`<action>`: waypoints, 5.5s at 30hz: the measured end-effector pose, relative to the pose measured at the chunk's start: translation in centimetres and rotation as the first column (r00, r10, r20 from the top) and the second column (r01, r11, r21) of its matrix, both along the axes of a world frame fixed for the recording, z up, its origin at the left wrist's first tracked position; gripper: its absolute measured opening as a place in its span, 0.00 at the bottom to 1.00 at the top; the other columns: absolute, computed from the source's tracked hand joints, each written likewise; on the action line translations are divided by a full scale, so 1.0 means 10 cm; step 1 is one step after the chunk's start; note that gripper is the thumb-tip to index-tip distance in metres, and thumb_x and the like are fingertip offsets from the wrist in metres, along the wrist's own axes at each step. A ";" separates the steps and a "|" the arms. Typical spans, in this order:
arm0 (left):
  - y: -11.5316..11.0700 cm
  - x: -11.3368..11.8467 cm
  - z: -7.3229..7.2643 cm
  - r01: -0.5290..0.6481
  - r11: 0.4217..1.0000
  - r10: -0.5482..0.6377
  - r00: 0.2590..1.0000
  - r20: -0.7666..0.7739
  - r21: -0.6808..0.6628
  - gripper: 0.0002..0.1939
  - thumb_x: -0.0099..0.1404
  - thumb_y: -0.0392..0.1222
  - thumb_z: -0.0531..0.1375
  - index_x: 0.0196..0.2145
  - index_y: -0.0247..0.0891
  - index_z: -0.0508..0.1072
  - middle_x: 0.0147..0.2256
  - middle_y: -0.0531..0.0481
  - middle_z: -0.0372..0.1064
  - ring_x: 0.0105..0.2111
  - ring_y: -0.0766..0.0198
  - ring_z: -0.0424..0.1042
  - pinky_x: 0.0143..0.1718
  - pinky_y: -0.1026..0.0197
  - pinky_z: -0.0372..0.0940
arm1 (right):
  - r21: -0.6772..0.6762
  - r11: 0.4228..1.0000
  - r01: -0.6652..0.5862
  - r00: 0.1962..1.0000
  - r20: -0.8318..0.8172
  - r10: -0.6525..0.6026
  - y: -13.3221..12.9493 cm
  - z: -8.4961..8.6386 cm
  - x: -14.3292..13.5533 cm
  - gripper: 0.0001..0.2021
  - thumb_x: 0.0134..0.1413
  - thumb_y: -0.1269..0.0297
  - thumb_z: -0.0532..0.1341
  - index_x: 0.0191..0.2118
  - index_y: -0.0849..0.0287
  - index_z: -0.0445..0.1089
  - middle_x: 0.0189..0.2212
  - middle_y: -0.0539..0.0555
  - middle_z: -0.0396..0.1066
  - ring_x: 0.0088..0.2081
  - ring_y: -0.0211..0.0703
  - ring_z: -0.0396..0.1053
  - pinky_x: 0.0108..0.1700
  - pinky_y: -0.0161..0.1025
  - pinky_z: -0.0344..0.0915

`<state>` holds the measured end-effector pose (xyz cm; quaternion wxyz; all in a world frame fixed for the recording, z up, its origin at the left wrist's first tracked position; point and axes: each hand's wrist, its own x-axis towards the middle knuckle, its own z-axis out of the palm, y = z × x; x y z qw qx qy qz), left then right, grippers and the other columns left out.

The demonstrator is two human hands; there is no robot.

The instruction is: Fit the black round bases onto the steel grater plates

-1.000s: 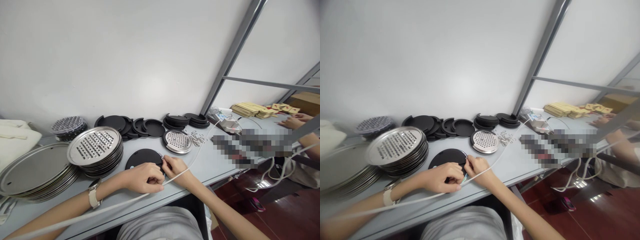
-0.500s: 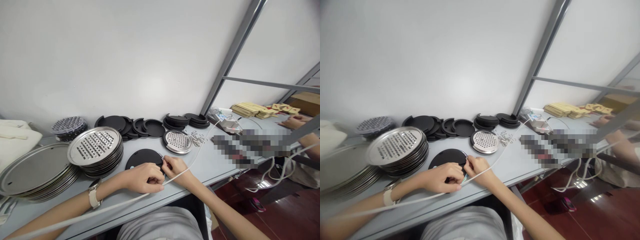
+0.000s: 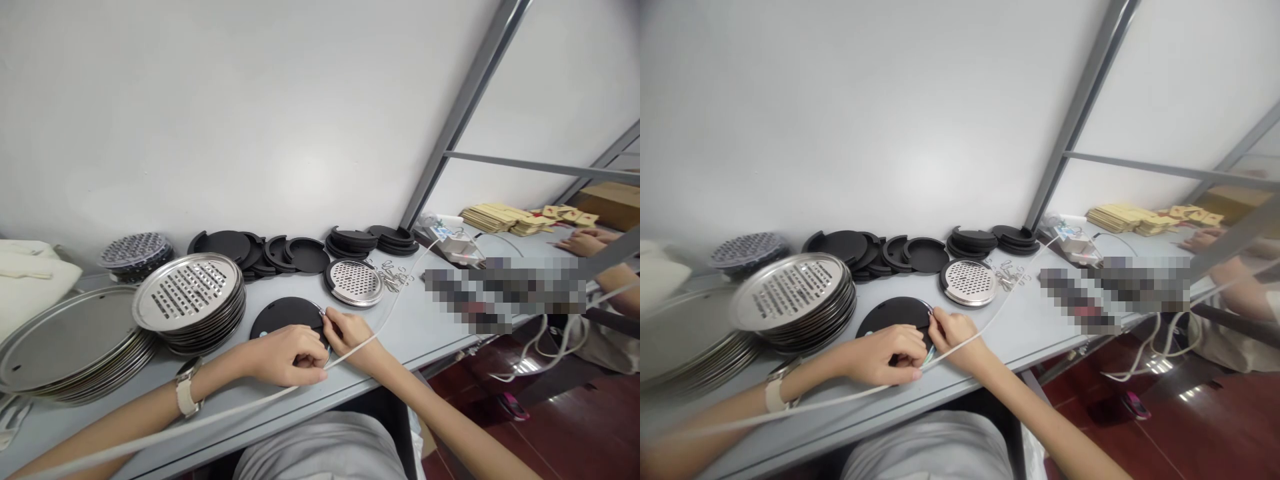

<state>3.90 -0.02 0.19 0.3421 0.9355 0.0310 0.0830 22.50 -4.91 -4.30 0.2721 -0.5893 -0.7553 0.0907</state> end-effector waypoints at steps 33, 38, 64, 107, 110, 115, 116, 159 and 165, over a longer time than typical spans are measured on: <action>-0.02 0.01 0.03 -0.006 1.000 0.006 1.000 0.001 0.014 0.17 0.65 0.40 0.55 0.21 0.37 0.54 0.20 0.56 0.55 0.25 0.67 0.54 0.34 0.61 0.52 | 0.003 1.000 -0.011 0.998 -0.069 0.012 -0.01 0.02 0.01 0.12 0.56 0.67 0.52 0.22 0.56 0.52 0.16 0.44 0.52 0.19 0.33 0.52 0.25 0.32 0.47; -0.02 0.01 0.02 -0.005 1.000 0.005 1.000 0.007 0.019 0.18 0.66 0.41 0.54 0.21 0.37 0.54 0.20 0.56 0.56 0.25 0.67 0.54 0.34 0.61 0.53 | 0.027 0.999 -0.020 0.996 -0.085 0.022 -0.02 0.02 0.01 0.13 0.55 0.68 0.53 0.21 0.56 0.52 0.16 0.44 0.51 0.19 0.33 0.51 0.24 0.32 0.46; -0.02 0.00 -0.01 -0.001 1.000 0.000 1.000 0.012 0.007 0.17 0.65 0.37 0.57 0.22 0.37 0.53 0.21 0.58 0.54 0.25 0.68 0.53 0.35 0.62 0.51 | -0.039 0.999 -0.016 0.997 -0.071 0.013 0.01 -0.01 0.02 0.10 0.61 0.66 0.49 0.27 0.56 0.55 0.18 0.45 0.53 0.19 0.33 0.52 0.25 0.33 0.46; -0.01 0.01 -0.01 0.006 1.000 -0.007 1.000 0.009 0.014 0.17 0.66 0.39 0.56 0.22 0.37 0.53 0.21 0.57 0.55 0.26 0.67 0.54 0.36 0.61 0.52 | -0.006 0.998 -0.055 0.992 -0.110 0.054 0.00 0.01 0.02 0.12 0.62 0.64 0.49 0.26 0.56 0.53 0.17 0.44 0.51 0.19 0.33 0.51 0.25 0.33 0.46; -0.02 0.01 -0.01 0.002 1.000 -0.002 1.000 0.011 0.014 0.18 0.65 0.39 0.56 0.21 0.37 0.53 0.21 0.57 0.55 0.25 0.67 0.53 0.35 0.61 0.53 | -0.011 0.999 -0.046 0.992 -0.114 0.044 0.00 0.01 0.01 0.12 0.62 0.65 0.50 0.26 0.56 0.53 0.17 0.44 0.51 0.19 0.33 0.50 0.25 0.33 0.46; -0.01 0.00 0.00 -0.004 1.000 0.003 1.000 0.010 0.021 0.17 0.65 0.39 0.56 0.21 0.37 0.54 0.21 0.57 0.56 0.25 0.67 0.53 0.35 0.61 0.53 | -0.002 0.999 -0.038 0.994 -0.107 0.037 0.00 0.01 0.01 0.11 0.60 0.66 0.51 0.25 0.56 0.54 0.16 0.44 0.52 0.19 0.33 0.50 0.24 0.33 0.46; -0.01 0.00 0.00 -0.004 1.000 0.004 1.000 0.009 0.021 0.18 0.65 0.39 0.56 0.21 0.37 0.54 0.20 0.57 0.56 0.25 0.67 0.53 0.35 0.61 0.53 | 0.001 0.999 -0.040 0.994 -0.105 0.040 0.00 0.01 0.01 0.12 0.59 0.66 0.51 0.24 0.56 0.54 0.16 0.44 0.52 0.19 0.33 0.50 0.24 0.33 0.46; -0.02 0.01 0.01 0.012 1.000 -0.012 1.000 0.021 0.016 0.18 0.66 0.40 0.55 0.21 0.38 0.52 0.20 0.56 0.56 0.25 0.66 0.55 0.35 0.60 0.53 | -0.028 0.999 -0.032 0.996 -0.084 0.030 0.01 0.00 0.03 0.10 0.60 0.66 0.49 0.28 0.57 0.60 0.17 0.46 0.57 0.19 0.34 0.53 0.24 0.33 0.48; -0.02 0.01 0.00 0.011 1.000 -0.011 1.000 0.015 0.020 0.18 0.65 0.39 0.56 0.21 0.38 0.52 0.20 0.57 0.54 0.25 0.67 0.54 0.34 0.61 0.53 | -0.033 0.998 -0.044 0.998 -0.038 0.043 0.02 -0.01 0.04 0.10 0.63 0.66 0.48 0.30 0.57 0.61 0.19 0.47 0.58 0.20 0.35 0.55 0.26 0.34 0.48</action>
